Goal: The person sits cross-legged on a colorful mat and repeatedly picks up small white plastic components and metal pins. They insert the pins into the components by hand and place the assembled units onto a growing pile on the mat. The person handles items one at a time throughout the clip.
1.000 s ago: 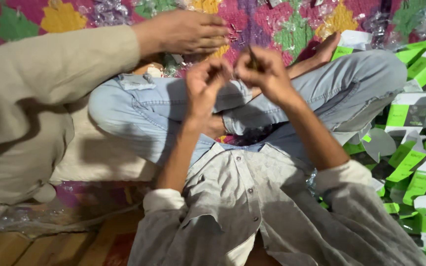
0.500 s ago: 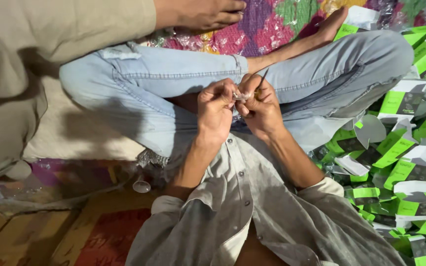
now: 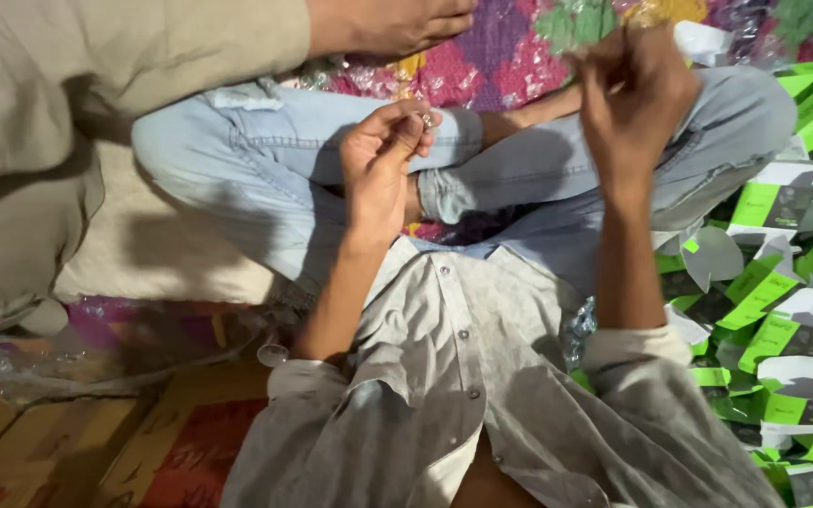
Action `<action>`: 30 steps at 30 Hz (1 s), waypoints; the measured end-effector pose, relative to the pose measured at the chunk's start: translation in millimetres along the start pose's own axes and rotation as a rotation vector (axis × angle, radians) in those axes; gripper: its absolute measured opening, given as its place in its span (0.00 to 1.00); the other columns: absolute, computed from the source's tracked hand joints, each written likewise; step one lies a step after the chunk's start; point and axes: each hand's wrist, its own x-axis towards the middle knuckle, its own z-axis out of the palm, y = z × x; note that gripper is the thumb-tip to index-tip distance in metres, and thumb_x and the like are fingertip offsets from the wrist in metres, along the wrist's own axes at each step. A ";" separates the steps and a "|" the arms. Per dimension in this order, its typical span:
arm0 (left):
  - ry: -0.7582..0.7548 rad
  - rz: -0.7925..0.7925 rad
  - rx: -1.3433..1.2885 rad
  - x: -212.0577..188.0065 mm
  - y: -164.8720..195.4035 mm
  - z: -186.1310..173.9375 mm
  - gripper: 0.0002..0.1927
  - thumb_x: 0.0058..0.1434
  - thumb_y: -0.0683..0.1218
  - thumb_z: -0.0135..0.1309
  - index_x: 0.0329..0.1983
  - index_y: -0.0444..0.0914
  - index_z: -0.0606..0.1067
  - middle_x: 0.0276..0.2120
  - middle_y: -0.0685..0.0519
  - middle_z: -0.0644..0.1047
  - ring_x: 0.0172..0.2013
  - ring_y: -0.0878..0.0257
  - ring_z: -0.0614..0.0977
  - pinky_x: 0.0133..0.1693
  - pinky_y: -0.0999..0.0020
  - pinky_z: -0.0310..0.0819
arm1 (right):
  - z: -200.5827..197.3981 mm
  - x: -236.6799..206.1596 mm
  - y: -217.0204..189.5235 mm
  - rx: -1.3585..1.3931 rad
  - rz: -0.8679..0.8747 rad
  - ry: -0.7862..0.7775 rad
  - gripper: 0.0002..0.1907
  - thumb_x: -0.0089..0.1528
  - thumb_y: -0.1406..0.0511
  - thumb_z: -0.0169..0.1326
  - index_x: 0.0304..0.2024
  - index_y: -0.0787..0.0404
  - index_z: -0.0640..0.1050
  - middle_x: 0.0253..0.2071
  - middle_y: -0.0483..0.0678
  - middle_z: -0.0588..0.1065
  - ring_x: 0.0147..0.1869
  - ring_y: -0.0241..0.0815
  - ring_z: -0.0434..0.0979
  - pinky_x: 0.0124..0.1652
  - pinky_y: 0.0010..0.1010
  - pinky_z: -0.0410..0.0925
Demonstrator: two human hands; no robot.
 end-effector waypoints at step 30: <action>-0.162 0.499 0.552 130.1 -33.7 13.6 0.07 0.71 0.43 0.60 0.42 0.34 0.76 0.34 0.57 0.78 0.35 0.71 0.78 0.40 0.77 0.73 | 105.6 36.0 28.6 1.061 0.628 -0.380 0.03 0.69 0.70 0.61 0.43 0.63 0.80 0.27 0.41 0.74 0.25 0.27 0.68 0.23 0.20 0.57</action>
